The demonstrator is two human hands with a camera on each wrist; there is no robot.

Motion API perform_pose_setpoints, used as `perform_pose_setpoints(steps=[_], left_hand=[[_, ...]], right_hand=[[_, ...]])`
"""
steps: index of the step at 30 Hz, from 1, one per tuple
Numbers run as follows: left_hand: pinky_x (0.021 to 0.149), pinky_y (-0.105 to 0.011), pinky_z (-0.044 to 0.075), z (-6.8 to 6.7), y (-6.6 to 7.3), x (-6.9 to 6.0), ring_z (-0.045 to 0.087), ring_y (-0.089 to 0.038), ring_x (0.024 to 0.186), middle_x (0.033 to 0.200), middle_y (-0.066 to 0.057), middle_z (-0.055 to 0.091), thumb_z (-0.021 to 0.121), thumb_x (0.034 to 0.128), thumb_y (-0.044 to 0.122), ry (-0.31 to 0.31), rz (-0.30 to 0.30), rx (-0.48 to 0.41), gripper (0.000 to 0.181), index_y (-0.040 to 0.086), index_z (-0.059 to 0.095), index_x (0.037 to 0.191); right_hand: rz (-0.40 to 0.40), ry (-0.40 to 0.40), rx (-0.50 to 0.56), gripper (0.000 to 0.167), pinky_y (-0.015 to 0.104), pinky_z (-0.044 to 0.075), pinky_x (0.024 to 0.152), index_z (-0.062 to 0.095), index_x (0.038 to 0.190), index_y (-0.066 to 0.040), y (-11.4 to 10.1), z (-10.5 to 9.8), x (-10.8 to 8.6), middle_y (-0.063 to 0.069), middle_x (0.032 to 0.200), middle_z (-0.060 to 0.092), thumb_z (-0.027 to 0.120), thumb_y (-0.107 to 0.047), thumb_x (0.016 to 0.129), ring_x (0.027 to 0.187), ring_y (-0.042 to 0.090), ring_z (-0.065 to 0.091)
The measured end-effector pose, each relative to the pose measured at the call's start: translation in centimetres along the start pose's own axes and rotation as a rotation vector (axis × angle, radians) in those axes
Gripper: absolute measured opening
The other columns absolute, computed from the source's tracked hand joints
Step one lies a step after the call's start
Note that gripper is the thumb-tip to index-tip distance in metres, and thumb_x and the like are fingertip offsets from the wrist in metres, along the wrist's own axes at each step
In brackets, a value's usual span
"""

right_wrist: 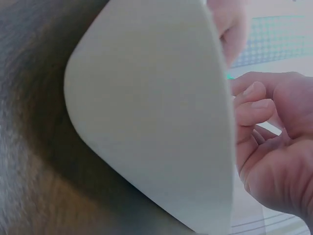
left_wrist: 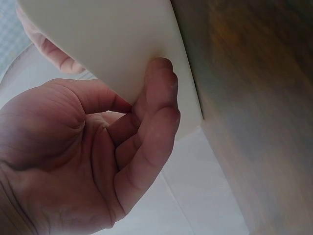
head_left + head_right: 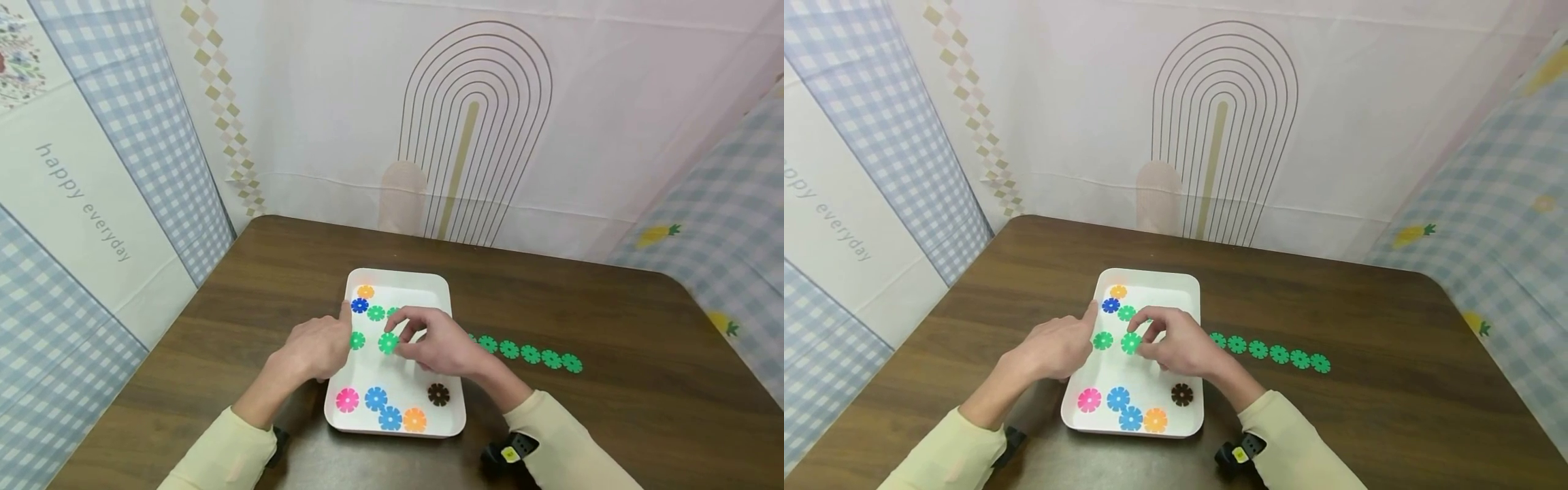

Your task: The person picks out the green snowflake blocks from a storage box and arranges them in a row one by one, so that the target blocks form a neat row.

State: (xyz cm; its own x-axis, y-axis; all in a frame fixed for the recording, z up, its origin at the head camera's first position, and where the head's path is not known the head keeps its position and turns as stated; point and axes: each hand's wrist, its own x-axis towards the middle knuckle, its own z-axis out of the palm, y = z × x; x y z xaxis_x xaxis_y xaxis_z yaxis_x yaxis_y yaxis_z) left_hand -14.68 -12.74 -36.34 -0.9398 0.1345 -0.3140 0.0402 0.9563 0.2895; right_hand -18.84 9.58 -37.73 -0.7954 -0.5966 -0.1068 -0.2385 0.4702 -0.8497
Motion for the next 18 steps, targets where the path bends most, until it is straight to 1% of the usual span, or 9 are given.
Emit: perform_pose_setpoints(steps=[5, 12, 18], left_hand=[[0.054, -0.029, 0.038, 0.1, 0.1, 0.1, 0.05, -0.02, 0.052, 0.072, -0.008, 0.057, 0.064, 0.1013, 0.013, 0.005, -0.007, 0.0, 0.082, -0.001, 0.018, 0.168], [0.053, -0.029, 0.038, 0.1, 0.1, 0.1, 0.05, -0.02, 0.053, 0.073, -0.009, 0.057, 0.065, 0.1003, 0.011, 0.013, 0.001, 0.009, 0.083, -0.001, 0.018, 0.167], [0.054, -0.029, 0.038, 0.2, 0.1, 0.1, 0.05, -0.02, 0.053, 0.072, -0.009, 0.057, 0.064, 0.1013, 0.012, 0.019, 0.014, 0.016, 0.081, -0.002, 0.019, 0.167]], right_hand=[[0.004, 0.044, 0.013, 0.025, 0.026, 0.042, 0.049, 0.074, 0.117, -0.016, 0.2, -0.9, -0.6, 0.009, 0.091, 0.066, 0.077, -0.008, 0.094, 0.049, 0.016, 0.047], [0.048, 0.103, 0.017, 0.026, 0.025, 0.04, 0.047, 0.074, 0.119, -0.016, 0.8, -2.3, -1.8, 0.01, 0.092, 0.067, 0.079, -0.011, 0.094, 0.048, 0.017, 0.045], [0.073, 0.162, 0.046, 0.028, 0.025, 0.04, 0.044, 0.074, 0.12, -0.014, 1.6, -3.6, -3.1, 0.011, 0.091, 0.068, 0.078, -0.008, 0.093, 0.048, 0.017, 0.045]])
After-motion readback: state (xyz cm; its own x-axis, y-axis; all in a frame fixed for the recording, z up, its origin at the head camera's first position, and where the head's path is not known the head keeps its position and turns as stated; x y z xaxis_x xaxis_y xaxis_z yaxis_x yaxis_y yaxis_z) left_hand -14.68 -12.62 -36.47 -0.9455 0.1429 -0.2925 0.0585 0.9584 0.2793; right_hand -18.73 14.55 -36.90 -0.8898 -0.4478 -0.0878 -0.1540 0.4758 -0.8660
